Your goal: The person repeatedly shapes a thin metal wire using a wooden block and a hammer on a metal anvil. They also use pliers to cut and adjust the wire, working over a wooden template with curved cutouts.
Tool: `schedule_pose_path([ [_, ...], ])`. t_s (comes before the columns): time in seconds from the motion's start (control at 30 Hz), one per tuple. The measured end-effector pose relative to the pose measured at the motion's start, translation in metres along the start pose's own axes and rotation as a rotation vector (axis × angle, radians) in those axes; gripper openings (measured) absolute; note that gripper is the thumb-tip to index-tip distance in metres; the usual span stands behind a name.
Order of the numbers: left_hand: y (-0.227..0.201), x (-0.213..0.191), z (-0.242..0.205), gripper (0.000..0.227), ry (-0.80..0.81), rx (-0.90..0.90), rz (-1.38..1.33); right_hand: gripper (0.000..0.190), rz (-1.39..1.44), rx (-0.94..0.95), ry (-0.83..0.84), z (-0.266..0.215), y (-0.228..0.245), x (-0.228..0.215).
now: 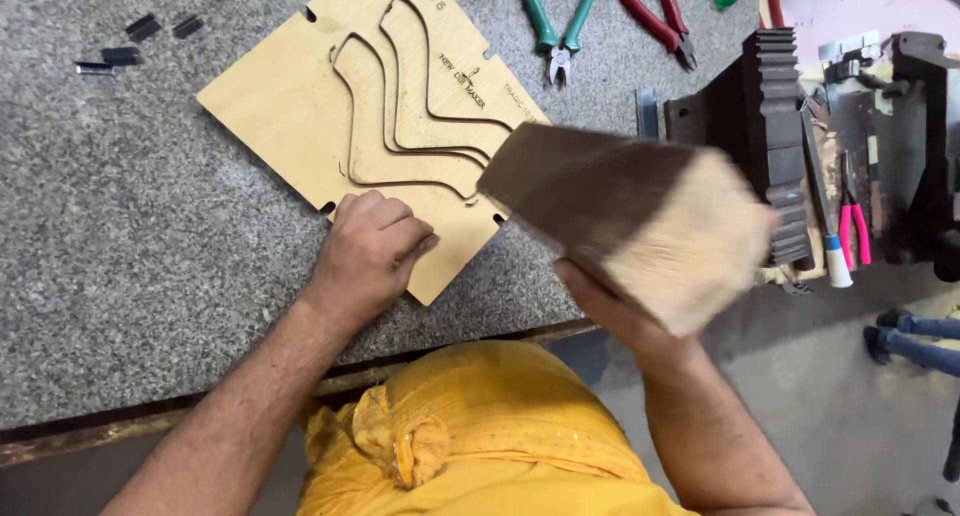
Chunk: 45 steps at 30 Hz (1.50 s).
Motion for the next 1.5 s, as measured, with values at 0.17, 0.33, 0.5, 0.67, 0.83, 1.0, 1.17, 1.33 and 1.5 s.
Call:
schedule_pose_path([
  [0.17,-0.002,0.001,-0.001,0.013,0.006,0.009,0.006,0.084,0.528,0.279,-0.053,-0.017,-0.025,0.041],
  [0.33,-0.004,0.011,-0.003,0.012,-0.016,-0.013,0.026,0.074,0.655,0.366,-0.156,-0.021,-0.051,0.009],
  [0.5,-0.033,0.032,-0.004,0.011,-0.022,0.038,0.017,0.073,-0.118,0.751,0.115,-0.023,-0.083,-0.006],
  [0.67,-0.051,0.044,-0.001,0.010,0.031,0.064,-0.148,0.079,-0.253,0.732,0.195,-0.011,-0.093,0.007],
  [0.83,0.003,-0.012,0.011,0.006,-0.133,-0.009,0.019,0.074,-0.577,0.293,0.038,-0.011,-0.061,0.005],
  [1.0,0.116,-0.113,0.017,0.011,-0.411,-0.394,0.338,0.055,0.065,0.470,0.229,-0.018,-0.032,0.044],
  [1.17,0.175,-0.157,0.034,0.014,-0.372,-0.335,0.473,0.058,0.044,0.330,0.328,-0.013,-0.027,0.084],
  [1.33,0.194,-0.176,0.019,0.011,-0.363,-0.651,0.282,0.055,0.065,0.378,0.314,-0.021,-0.031,0.085],
  [1.5,0.183,-0.157,0.029,0.012,-0.207,-0.820,0.285,0.054,0.081,0.391,0.301,-0.022,-0.028,0.084],
])
Point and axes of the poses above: each hand's wrist, its own z-axis towards the middle knuckle, its own x-axis out of the palm, y = z × x, the point moved 2 cm from there along z, towards the middle knuckle, and after that the axes turned 4 degrees about z, right-handed, at the moved point
